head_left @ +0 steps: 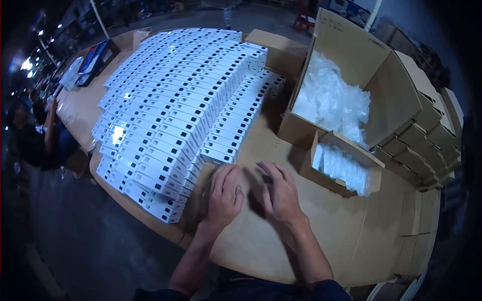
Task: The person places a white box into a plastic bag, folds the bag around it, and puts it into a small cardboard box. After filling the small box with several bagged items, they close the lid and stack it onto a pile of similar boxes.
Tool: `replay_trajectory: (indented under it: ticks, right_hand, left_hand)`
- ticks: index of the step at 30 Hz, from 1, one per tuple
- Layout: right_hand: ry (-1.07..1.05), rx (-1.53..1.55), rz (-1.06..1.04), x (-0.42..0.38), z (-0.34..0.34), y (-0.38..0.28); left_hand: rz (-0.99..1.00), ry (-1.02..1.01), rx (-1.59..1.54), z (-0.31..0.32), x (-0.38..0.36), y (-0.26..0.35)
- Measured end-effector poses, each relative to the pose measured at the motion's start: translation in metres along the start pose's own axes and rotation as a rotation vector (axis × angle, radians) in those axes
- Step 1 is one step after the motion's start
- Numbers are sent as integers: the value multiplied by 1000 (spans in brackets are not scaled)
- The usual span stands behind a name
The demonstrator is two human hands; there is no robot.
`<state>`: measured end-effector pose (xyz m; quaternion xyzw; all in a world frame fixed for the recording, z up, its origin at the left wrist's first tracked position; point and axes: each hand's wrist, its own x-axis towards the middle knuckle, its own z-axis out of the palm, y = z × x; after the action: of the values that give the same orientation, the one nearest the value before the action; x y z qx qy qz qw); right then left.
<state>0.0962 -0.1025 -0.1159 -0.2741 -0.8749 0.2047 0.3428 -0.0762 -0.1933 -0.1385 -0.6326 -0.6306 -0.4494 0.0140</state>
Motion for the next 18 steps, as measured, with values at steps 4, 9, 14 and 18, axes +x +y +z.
replay_trajectory:
  ticks: [4, 9, 14, 18]
  right_hand:
    - [-176, 29, -28, 26, 37, 8]
    - [-207, 8, -23, 42, 47, 3]
    - [-254, -34, -23, 42, 45, 2]
    - [-242, 76, 51, 42, 28, -11]
  left_hand:
    - [-48, 28, 136, -10, -3, -26]
    - [-127, -1, 183, -13, -3, -33]
    - [-139, 49, 213, -13, -10, -41]
    - [-99, 65, 304, -19, -15, -34]
